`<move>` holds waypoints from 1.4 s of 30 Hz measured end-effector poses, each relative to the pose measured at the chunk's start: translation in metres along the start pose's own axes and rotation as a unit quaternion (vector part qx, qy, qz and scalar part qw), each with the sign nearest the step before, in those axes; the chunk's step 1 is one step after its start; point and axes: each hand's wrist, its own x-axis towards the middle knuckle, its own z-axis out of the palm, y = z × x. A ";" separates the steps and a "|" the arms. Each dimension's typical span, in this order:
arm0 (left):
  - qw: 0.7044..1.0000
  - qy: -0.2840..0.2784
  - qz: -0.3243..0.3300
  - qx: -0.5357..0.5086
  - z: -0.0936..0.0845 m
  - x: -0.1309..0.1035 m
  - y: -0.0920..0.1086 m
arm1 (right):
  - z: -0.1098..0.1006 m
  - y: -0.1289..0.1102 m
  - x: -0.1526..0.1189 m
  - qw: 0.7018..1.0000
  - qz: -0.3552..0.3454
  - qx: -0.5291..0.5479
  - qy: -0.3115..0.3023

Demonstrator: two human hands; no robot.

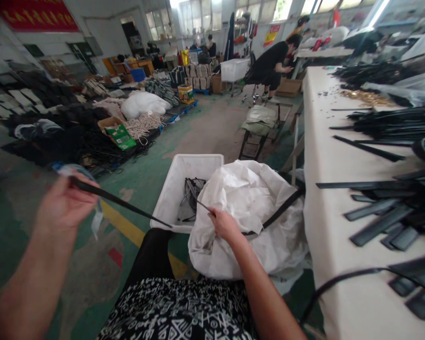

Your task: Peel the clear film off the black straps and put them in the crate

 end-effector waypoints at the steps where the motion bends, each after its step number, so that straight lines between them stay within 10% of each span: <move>1: 0.996 0.015 -0.081 -0.017 0.004 -0.007 -0.023 | -0.009 -0.007 -0.003 0.999 -0.007 0.016 0.028; 6: 0.974 -0.025 -0.222 0.022 0.010 -0.039 -0.103 | -0.039 -0.028 -0.024 0.983 -0.021 -0.029 0.179; 11: 0.965 -0.096 -0.240 0.038 0.008 -0.046 -0.129 | -0.050 -0.027 -0.043 0.996 -0.020 -0.018 0.090; 15: 0.961 -0.097 -0.256 0.032 0.012 -0.045 -0.139 | -0.047 -0.042 -0.050 0.985 -0.097 0.141 0.016; 23: 0.969 -0.086 -0.233 0.008 0.020 -0.029 -0.134 | -0.032 -0.063 -0.056 0.973 -0.173 0.125 -0.091; 32: 0.954 -0.090 -0.283 0.045 0.014 -0.055 -0.151 | -0.027 -0.092 -0.053 0.992 -0.122 0.029 0.019; 42: 0.961 -0.103 -0.251 0.059 0.007 -0.059 -0.156 | -0.031 -0.081 -0.051 0.988 -0.123 0.094 -0.022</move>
